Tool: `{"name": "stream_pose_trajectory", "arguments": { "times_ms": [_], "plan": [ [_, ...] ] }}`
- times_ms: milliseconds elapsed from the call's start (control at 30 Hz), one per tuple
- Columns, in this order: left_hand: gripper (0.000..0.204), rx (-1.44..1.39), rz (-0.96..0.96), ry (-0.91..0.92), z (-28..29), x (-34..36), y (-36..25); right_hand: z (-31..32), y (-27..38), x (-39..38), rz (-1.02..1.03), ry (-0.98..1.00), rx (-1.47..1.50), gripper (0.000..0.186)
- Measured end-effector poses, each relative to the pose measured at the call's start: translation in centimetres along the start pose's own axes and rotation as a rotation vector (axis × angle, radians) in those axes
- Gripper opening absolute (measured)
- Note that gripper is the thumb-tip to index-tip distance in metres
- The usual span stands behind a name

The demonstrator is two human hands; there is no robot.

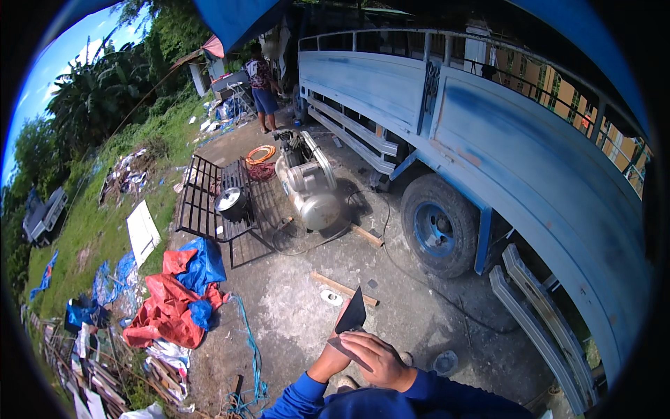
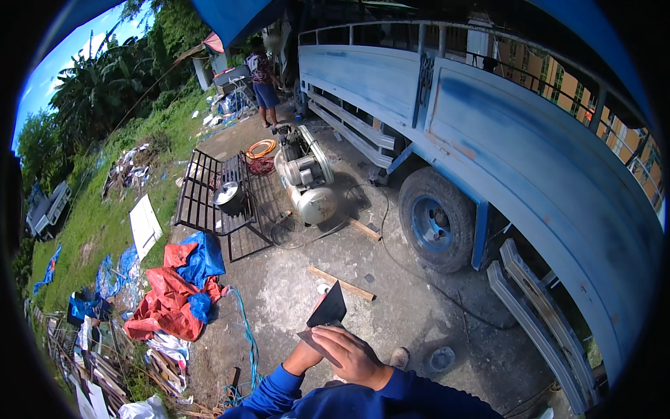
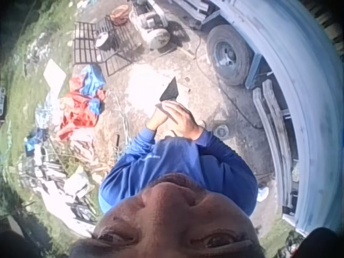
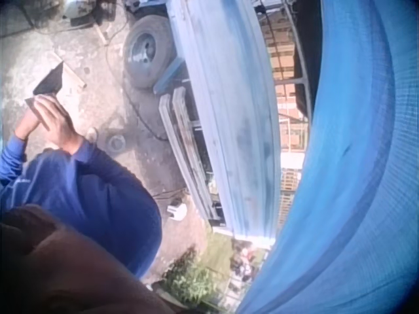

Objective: The person sands the side and rear panels of a light blue truck using a sanding block. They move along the vehicle, sanding different sections and occasionally switching sandpaper sheets.

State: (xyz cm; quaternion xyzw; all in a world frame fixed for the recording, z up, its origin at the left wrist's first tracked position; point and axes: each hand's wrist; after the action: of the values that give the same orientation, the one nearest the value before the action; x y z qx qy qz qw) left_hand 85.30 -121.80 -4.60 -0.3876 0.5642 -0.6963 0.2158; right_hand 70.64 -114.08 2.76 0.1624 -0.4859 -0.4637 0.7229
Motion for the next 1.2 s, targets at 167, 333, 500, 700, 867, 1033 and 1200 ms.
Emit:
{"name": "stream_pose_trajectory", "arguments": {
  "times_ms": [167, 333, 500, 700, 867, 1033, 1200],
  "plan": [
    [0.085, 0.014, 0.061, -0.063, -0.6, 0.4, -2.4, 0.1, -1.5, 0.1, -0.076, -0.023, -0.001, 0.047],
    [0.082, -0.01, 0.012, -0.073, -2.5, -0.6, -2.1, 0.0, -4.5, 0.5, -0.346, -0.183, 0.03, 0.045],
    [0.089, -0.084, 0.066, -0.121, -1.8, 0.2, -1.1, -1.2, -0.8, -0.6, -0.074, -0.077, 0.007, 0.041],
    [0.089, -0.06, 0.042, -0.109, -1.7, 0.7, -1.6, -0.5, -1.0, -0.6, -0.153, -0.122, 0.011, 0.036],
    [0.085, 0.194, -0.055, -0.056, -4.1, 0.0, -2.9, 0.4, -4.6, 0.3, -0.392, -0.264, 0.001, 0.033],
    [0.087, 0.069, -0.033, -0.093, -3.2, 0.4, -2.3, -0.5, -2.3, -0.1, -0.251, -0.21, 0.021, 0.031],
    [0.085, -0.001, 0.01, -0.154, -2.3, 0.3, -0.3, -1.1, 0.0, -0.7, -0.159, -0.115, 0.041, 0.03]
  ]
}}
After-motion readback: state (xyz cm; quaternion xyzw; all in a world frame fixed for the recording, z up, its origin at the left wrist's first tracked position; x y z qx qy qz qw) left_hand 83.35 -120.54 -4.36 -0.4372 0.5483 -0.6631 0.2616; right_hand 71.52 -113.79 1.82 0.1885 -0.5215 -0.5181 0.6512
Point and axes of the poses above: each hand's wrist, its own x-axis towards the middle knuckle, its own z-axis out of the back of the hand, y = z × x, and after that the axes turned 6 degrees about -z, right-handed
